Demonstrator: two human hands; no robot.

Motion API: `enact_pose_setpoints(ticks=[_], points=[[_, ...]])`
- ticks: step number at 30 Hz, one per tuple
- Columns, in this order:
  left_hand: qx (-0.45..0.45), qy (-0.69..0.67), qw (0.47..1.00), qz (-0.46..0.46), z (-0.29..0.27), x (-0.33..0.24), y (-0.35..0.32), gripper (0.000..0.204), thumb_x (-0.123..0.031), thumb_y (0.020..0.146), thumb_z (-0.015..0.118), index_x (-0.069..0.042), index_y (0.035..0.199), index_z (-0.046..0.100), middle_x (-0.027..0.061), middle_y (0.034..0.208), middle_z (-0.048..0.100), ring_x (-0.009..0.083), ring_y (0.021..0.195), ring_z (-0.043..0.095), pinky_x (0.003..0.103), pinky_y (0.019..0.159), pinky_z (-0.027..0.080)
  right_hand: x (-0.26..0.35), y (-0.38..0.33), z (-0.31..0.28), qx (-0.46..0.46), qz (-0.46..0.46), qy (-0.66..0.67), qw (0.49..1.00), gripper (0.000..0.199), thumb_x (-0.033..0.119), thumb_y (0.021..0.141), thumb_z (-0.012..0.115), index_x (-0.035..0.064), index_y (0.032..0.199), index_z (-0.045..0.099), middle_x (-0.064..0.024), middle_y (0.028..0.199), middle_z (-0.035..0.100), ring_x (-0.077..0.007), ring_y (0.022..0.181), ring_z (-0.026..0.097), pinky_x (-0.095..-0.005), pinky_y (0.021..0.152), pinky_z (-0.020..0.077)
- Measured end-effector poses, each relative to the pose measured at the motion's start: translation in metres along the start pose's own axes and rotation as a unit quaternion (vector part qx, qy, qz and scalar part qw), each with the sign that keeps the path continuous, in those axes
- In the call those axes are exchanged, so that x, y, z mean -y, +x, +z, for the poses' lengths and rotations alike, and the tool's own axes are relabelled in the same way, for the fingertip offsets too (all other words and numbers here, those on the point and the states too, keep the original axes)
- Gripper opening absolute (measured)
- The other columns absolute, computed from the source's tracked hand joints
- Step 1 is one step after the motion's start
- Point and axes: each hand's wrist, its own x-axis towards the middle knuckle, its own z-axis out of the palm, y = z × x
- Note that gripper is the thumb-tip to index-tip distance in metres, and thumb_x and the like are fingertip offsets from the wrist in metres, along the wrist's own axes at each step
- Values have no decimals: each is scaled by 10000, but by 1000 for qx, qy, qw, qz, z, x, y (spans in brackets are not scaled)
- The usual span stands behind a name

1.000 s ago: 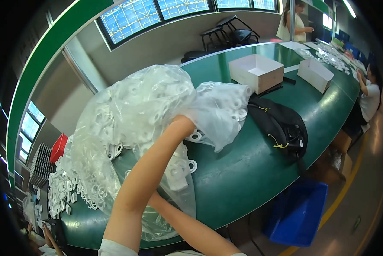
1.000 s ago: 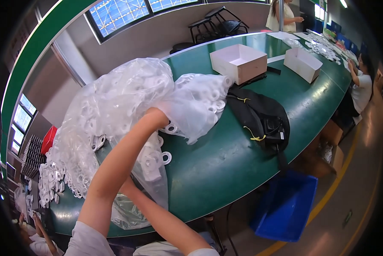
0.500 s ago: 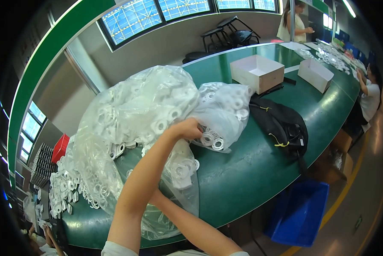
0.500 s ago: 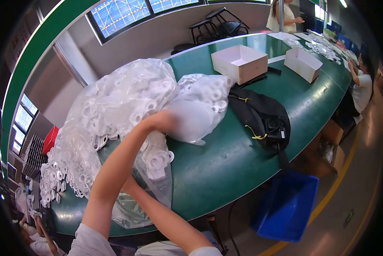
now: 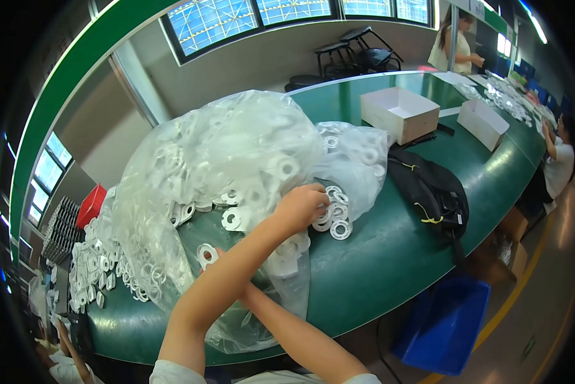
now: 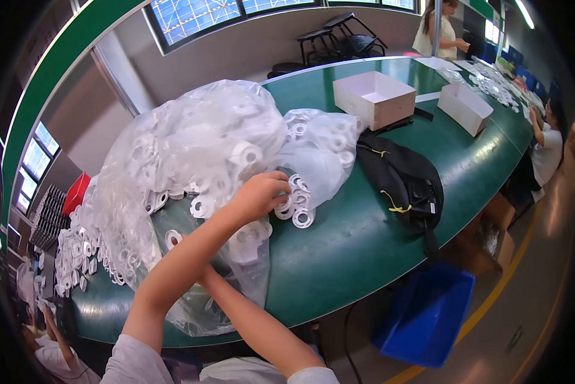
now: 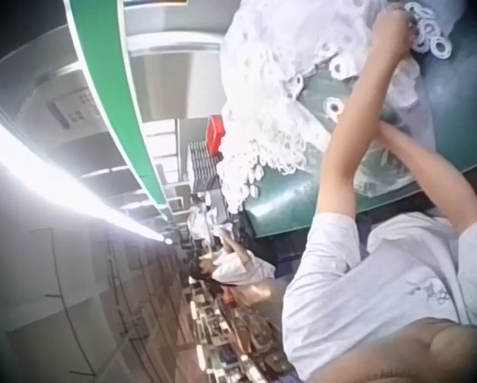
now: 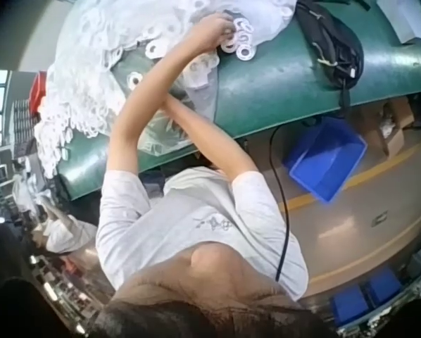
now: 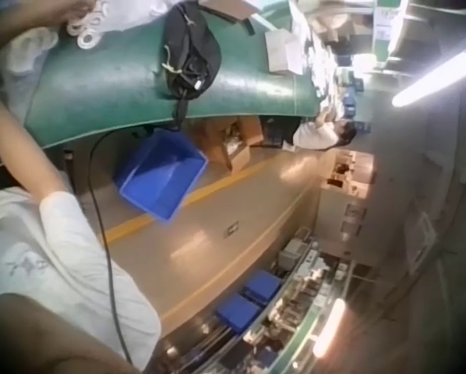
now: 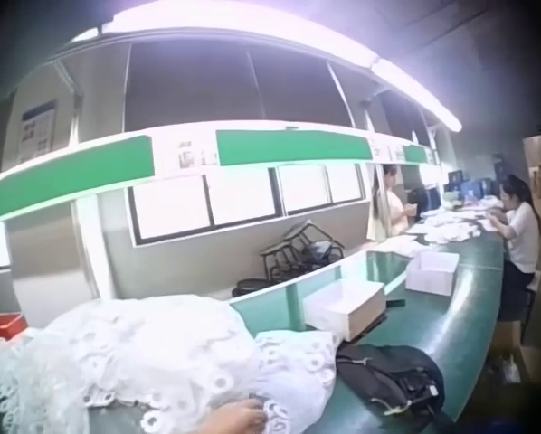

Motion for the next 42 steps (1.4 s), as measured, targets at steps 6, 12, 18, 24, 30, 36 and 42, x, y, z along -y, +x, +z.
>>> enact_pose_setpoints(ticks=[6,12,18,24,30,36,42], points=[[-143,-124,973,-134,-82,-29,-77,195,9,724,669,-26,915,685,102,803,646,186,628,628,284,586,496,67,-9,11,47,-84,-198,975,412,113,814,584,11,1183,433,-117,1092,517,-189,1099,467,-324,906,377],[-261,-67,907,-324,-95,5,-217,163,-9,697,723,-20,858,698,57,745,648,109,611,602,230,549,474,105,-15,20,-6,170,-44,984,428,-78,800,473,51,1206,422,-112,998,598,-213,783,665,-284,498,532],[-335,-292,809,-385,-63,11,-251,238,-7,740,712,24,958,620,69,878,629,81,646,590,209,554,479,105,-20,19,53,155,-109,980,389,-68,825,501,33,1196,445,-98,995,605,-200,798,669,-256,514,530],[-329,-356,775,-404,-65,13,-265,210,-27,763,697,12,948,607,57,810,647,77,683,603,214,557,488,102,-23,28,59,169,-100,979,278,59,901,506,29,1175,468,-86,956,619,-155,695,639,-247,482,487],[-314,-372,794,-365,-65,16,-269,195,-86,771,713,16,910,620,58,784,648,98,701,612,240,624,497,110,-21,22,66,176,-184,965,246,163,952,427,32,1155,467,-135,876,638,-179,630,641,-225,410,430],[-400,-66,800,-443,-113,-11,-356,219,-56,741,698,-15,953,660,66,867,662,128,756,641,245,612,484,113,-23,27,14,201,-158,967,219,178,960,393,32,1109,462,-190,870,635,-205,617,641,-223,387,399],[-324,116,764,-546,-115,6,-454,259,-75,682,737,-74,934,679,65,915,609,191,762,593,312,675,478,107,-20,26,21,191,-130,973,210,183,962,391,39,1100,455,-198,877,634,-222,642,646,-235,417,412]])
